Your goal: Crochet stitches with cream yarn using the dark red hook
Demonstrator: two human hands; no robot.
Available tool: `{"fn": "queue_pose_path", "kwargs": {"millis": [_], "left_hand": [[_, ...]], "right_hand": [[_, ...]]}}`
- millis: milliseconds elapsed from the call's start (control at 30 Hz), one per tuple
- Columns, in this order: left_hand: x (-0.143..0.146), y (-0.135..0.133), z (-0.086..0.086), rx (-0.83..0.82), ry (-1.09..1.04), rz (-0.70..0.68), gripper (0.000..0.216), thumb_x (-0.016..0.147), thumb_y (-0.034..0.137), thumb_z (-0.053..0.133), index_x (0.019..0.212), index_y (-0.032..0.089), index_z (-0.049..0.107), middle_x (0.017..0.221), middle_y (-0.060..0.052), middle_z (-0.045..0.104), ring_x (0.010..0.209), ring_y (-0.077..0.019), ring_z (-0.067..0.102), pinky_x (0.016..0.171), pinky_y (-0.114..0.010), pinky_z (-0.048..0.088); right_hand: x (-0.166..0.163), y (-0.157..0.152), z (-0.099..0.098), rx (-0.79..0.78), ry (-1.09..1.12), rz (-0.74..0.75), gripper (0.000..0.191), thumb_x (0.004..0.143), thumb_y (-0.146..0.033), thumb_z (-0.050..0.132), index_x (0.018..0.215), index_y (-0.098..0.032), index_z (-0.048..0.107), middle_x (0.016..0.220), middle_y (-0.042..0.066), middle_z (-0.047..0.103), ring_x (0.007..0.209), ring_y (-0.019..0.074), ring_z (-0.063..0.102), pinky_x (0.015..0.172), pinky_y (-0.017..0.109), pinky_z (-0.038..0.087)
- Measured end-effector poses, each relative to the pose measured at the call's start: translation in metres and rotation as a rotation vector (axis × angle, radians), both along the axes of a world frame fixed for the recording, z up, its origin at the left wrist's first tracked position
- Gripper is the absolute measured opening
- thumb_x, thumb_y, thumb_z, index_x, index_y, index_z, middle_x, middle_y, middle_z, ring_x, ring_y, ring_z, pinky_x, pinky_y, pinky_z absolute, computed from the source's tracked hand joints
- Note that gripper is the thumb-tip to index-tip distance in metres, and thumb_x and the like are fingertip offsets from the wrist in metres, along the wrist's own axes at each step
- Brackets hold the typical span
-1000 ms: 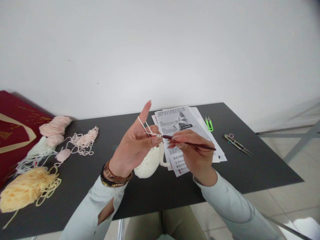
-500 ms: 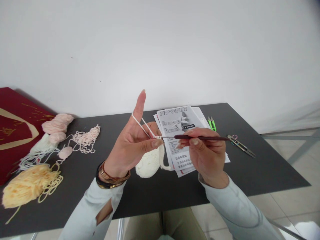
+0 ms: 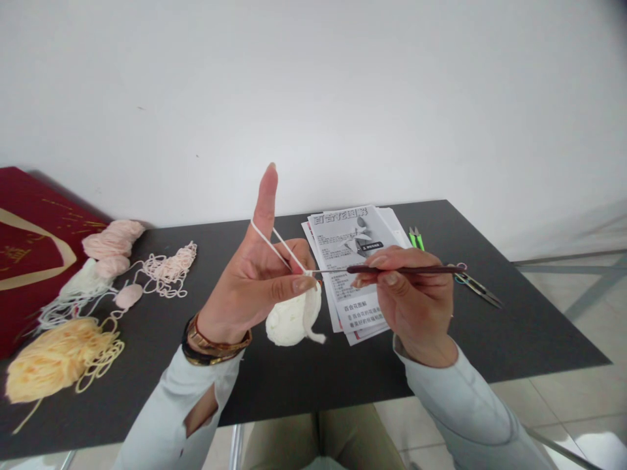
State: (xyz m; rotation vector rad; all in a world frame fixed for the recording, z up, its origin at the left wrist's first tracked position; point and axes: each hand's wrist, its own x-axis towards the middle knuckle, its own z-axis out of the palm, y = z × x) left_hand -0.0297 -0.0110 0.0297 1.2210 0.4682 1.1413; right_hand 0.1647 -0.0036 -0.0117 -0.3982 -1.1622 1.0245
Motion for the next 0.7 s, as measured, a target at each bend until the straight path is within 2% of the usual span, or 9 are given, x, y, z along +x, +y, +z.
{"fn": "queue_pose_path", "kwargs": {"millis": [100,233,300,433,500,567,700], "left_hand": [[0.002,0.0,0.0,-0.006,0.014,0.018,0.107,0.084,0.009,0.068,0.152,0.053,-0.001,0.07,0.006,0.054,0.061,-0.01,0.051,0.061,-0.025,0.046],[0.008,0.002,-0.005,0.016,0.034,0.116,0.107,0.082,0.013,0.072,0.155,0.047,0.001,0.074,0.005,0.056,0.065,-0.0115,0.056,0.062,-0.025,0.049],[0.012,0.003,-0.009,0.038,0.041,0.154,0.107,0.08,0.016,0.075,0.155,0.045,0.004,0.075,0.005,0.058,0.066,-0.013,0.058,0.063,-0.027,0.051],[0.019,0.003,-0.016,0.075,0.037,0.228,0.103,0.08,0.017,0.075,0.154,0.048,0.011,0.074,0.004,0.057,0.067,-0.015,0.061,0.065,-0.03,0.053],[0.022,0.003,-0.019,0.067,0.054,0.278,0.102,0.08,0.018,0.076,0.154,0.048,0.013,0.073,0.004,0.057,0.064,-0.0148,0.06,0.063,-0.03,0.052],[0.025,0.003,-0.024,0.077,0.096,0.334,0.101,0.078,0.019,0.077,0.154,0.047,0.017,0.074,0.003,0.058,0.062,-0.0147,0.059,0.06,-0.029,0.051],[0.028,0.003,-0.032,0.158,0.23,0.422,0.092,0.077,0.02,0.078,0.152,0.041,0.031,0.076,0.001,0.059,0.065,-0.0149,0.056,0.059,-0.028,0.05]], "right_hand": [[-0.001,-0.001,0.0,-0.023,0.004,0.002,0.009,0.082,-0.023,0.076,0.09,-0.026,0.077,0.08,-0.001,0.076,0.062,0.0124,0.073,0.057,0.024,0.064],[-0.012,-0.005,-0.003,-0.165,0.032,0.01,0.008,0.082,-0.022,0.075,0.089,-0.027,0.077,0.074,-0.002,0.076,0.059,0.0122,0.072,0.055,0.023,0.064],[-0.019,-0.007,-0.006,-0.216,0.054,-0.014,0.01,0.08,-0.021,0.077,0.088,-0.027,0.077,0.078,-0.001,0.077,0.064,0.0138,0.074,0.057,0.024,0.065],[-0.028,-0.008,-0.01,-0.251,0.075,-0.013,0.011,0.079,-0.022,0.078,0.088,-0.03,0.077,0.084,-0.003,0.075,0.065,0.0092,0.071,0.059,0.019,0.062],[-0.03,-0.008,-0.01,-0.325,0.077,0.019,0.007,0.082,-0.029,0.075,0.089,-0.03,0.077,0.088,-0.002,0.075,0.074,0.0096,0.071,0.063,0.018,0.061],[-0.031,-0.006,-0.009,-0.441,0.083,0.089,0.011,0.081,-0.037,0.075,0.089,-0.029,0.076,0.09,-0.001,0.074,0.079,0.0119,0.07,0.064,0.021,0.062],[-0.031,-0.002,-0.01,-0.601,0.109,0.229,0.018,0.072,-0.039,0.081,0.084,-0.027,0.075,0.076,-0.002,0.071,0.059,0.0103,0.065,0.049,0.021,0.058]]}}
